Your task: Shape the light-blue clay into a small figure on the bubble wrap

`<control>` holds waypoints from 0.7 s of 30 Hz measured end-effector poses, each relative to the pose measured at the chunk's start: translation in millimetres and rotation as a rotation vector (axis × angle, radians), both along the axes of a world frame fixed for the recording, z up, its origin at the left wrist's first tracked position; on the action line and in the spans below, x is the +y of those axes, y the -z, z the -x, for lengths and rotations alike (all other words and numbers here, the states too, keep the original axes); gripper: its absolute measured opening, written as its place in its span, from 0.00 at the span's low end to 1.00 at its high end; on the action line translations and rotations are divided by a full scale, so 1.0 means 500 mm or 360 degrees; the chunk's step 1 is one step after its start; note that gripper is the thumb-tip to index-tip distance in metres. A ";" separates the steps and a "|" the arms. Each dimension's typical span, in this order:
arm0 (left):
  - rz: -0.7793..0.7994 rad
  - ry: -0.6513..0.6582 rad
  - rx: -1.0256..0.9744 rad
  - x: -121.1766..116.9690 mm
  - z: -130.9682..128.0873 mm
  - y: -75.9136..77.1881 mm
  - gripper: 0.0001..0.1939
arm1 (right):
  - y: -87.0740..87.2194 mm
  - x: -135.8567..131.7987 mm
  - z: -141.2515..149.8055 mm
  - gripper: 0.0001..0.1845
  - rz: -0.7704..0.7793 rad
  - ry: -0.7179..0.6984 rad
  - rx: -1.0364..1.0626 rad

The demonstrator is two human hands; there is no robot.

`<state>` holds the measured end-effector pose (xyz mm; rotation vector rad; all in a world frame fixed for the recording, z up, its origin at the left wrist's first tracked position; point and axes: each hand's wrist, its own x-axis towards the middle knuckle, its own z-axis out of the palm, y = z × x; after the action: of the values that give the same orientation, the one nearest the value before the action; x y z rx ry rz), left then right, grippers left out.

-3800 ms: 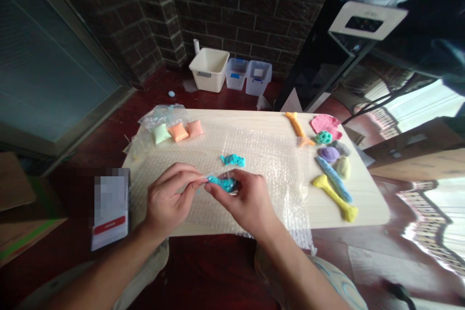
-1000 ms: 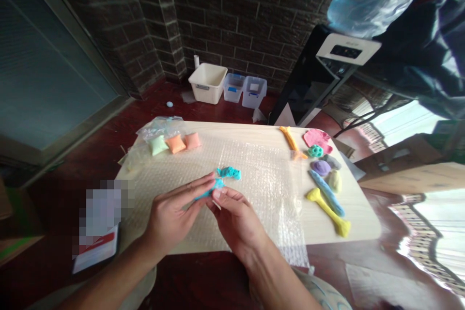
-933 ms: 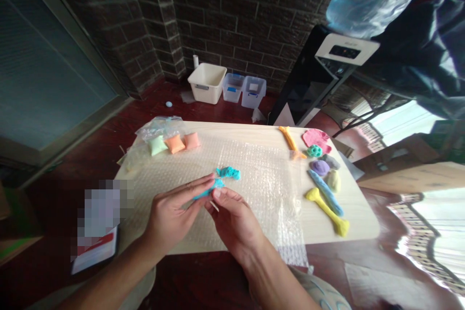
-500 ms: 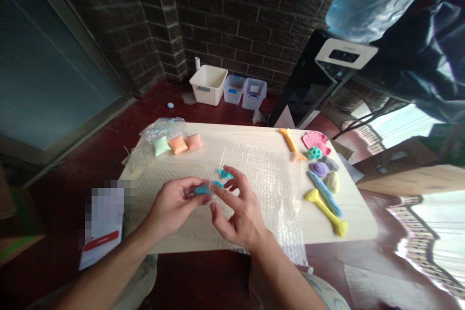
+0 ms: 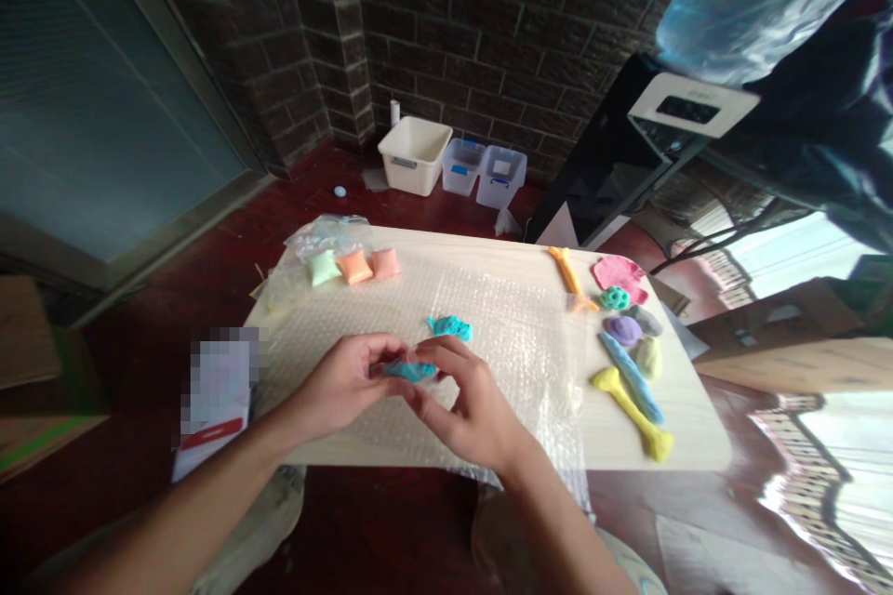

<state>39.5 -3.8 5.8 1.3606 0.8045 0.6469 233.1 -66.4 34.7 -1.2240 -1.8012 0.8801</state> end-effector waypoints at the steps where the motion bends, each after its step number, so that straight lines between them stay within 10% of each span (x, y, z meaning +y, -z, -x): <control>1: -0.0003 0.0005 -0.0017 0.000 -0.001 0.001 0.11 | 0.001 -0.001 0.000 0.12 0.0018 0.0007 -0.0061; 12: -0.0458 -0.0012 0.0271 0.000 0.003 -0.003 0.22 | 0.042 -0.010 -0.005 0.30 0.0471 0.0101 0.0103; 21: -0.0692 0.0048 0.0544 -0.006 0.006 -0.010 0.18 | 0.047 0.005 -0.012 0.12 0.0913 0.0141 0.1059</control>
<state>36.3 -6.6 10.7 1.9113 0.9459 0.5931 239.1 -64.1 11.2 -1.1355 -0.9817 1.5942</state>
